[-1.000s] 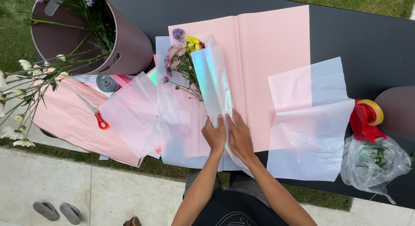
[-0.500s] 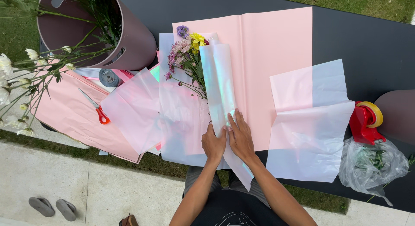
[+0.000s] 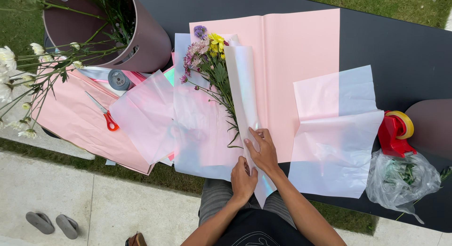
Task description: The person layers pink tissue paper and iridescent wrapping paper on a table, then selects and trims stems of purple and yellow flowers using shears. They gather the trimmed flowers into a bouquet, place them on the papers, and begin to roll the papers around the stems by hand.
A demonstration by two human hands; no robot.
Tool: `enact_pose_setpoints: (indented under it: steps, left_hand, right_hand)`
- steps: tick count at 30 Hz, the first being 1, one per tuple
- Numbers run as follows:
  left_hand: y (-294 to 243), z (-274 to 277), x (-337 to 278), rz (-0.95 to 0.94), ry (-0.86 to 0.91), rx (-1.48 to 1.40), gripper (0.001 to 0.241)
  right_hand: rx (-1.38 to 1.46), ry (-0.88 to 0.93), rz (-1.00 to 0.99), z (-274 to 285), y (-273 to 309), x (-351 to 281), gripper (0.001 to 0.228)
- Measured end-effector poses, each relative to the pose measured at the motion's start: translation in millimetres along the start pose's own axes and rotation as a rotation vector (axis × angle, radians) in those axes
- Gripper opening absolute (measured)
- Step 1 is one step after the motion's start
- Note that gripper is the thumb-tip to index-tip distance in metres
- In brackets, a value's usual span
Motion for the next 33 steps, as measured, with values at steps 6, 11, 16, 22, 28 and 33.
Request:
enact_pose_setpoints:
  steps: [6,11,16,22,28,33]
  left_hand:
    - [21.2,-37.9,-29.1,0.2,0.111,0.198,0.042]
    - [14.8,-32.1,-33.3,0.108,0.078,0.223,0.052]
    - [12.8,-30.9,-26.4,0.054,0.058,0.146,0.037]
    - [51.1,-42.1,-12.2,0.156,-0.086,0.098,0.063]
    - [53.5,-45.2,-5.4,0.234,0.019,0.041,0.054]
    - [53.1,-37.3,-5.8,0.192,0.134,-0.116,0.031]
  right_hand:
    - [0.033,0.046,0.016,-11.8,2.3,-1.9,0.066]
    - [0.139,0.014,-0.077,-10.5,-11.2,-4.6,0.057]
    - [0.188,-0.043,-0.085,-14.4,-26.2,-1.2,0.05]
    - [0.332,-0.085,-0.276,-19.4,-43.0,-1.0,0.039]
    - [0.294,-0.122,-0.306,-20.3,-50.7,0.6,0.02]
    - [0.078,-0.123,-0.211,-16.3,-58.5,0.8,0.02]
Point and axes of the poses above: each hand's wrist, its own x-axis towards the middle knuckle, its own z-axis out of the back of the hand, y = z × x, the point moved 6 cm from there along x, towards the middle knuckle, and after that the axes turned 12 degrees about z, right-handed, at the moved point
